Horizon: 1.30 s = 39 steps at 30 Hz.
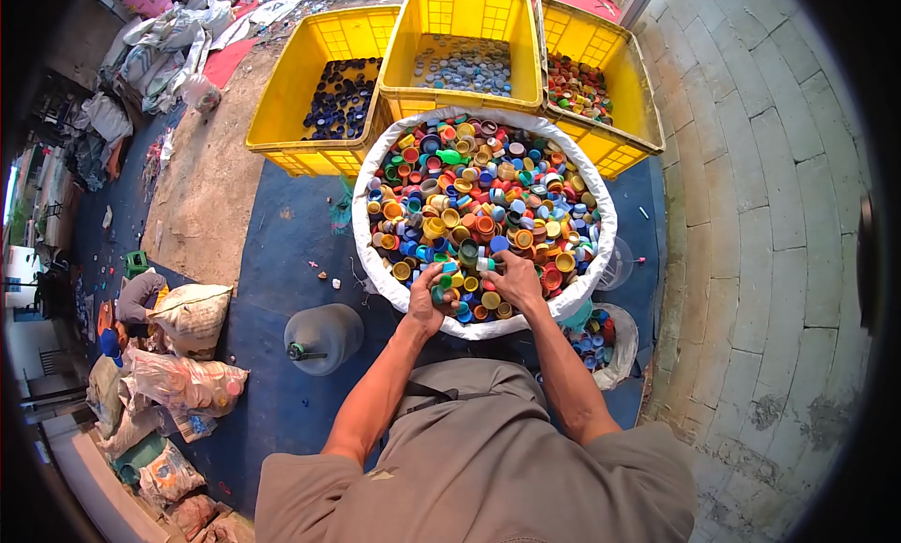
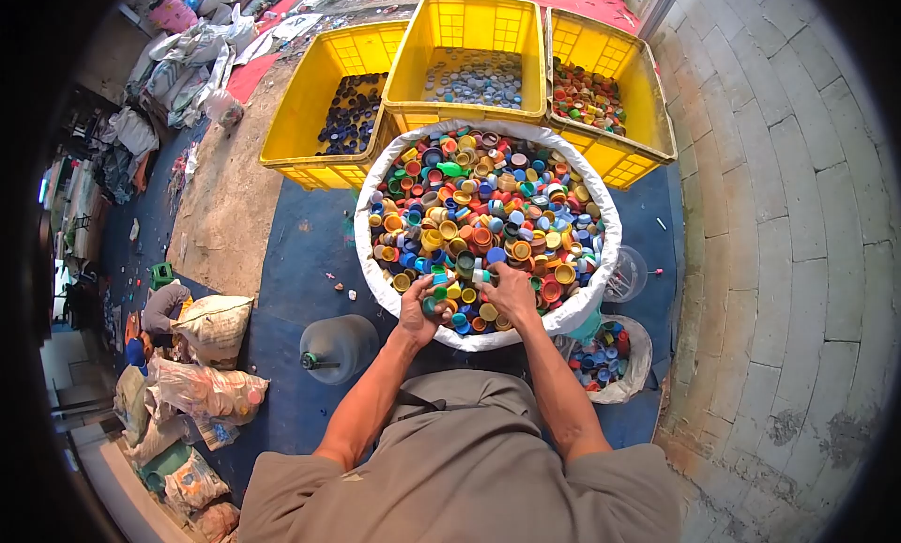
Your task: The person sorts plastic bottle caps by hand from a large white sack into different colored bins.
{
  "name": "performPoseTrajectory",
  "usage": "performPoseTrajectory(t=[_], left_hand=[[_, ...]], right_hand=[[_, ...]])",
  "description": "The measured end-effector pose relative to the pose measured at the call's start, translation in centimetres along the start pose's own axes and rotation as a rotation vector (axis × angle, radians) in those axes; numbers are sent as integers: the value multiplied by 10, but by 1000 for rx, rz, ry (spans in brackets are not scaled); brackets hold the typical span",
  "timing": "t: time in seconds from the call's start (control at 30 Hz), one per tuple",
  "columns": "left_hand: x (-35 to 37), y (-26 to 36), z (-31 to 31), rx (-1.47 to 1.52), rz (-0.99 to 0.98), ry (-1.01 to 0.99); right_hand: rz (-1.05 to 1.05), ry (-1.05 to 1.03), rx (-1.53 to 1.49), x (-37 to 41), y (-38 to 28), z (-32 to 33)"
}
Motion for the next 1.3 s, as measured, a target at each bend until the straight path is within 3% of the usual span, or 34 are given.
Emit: performPoseTrajectory(t=[0.07,0.13,0.2,0.27,0.5,0.67,0.77,0.9,1.03,1.23,1.3], left_hand=[[0,3,-5,7,-38,29],[-2,4,-12,-6,-48,45],[-2,5,-34,25,-21,-93],[2,4,-58,51,30,-256],[-8,-2,-86,-26,5,-265],[-15,-13,-90,-560,0,-12],[-16,-13,-95,-428,-30,-34],[-12,-16,-102,-100,73,-234],[-17,-18,-96,-52,108,-269],[-29,-24,-86,-115,80,-180],[-32,-28,-90,-11,140,-283]], right_hand=[[-59,52,-170,5,10,8],[-208,98,-769,15,19,4],[-305,120,-1322,24,11,5],[-330,182,-1400,30,8,14],[-290,259,-1339,34,21,27],[-129,232,-1193,32,15,36],[-145,237,-1406,33,13,33],[-221,304,-1654,35,7,38],[-219,334,-1973,36,22,24],[-222,405,-2039,46,25,19],[-203,394,-2043,48,27,20]])
Point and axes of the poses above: each hand's wrist, its own x-axis away from the middle knuckle, its own z-axis out of the back of the hand, y = z × x, the point moved 8 cm from there along -x, towards the middle knuckle, and after that the axes turned 13 degrees about z, right-handed, at the moved point
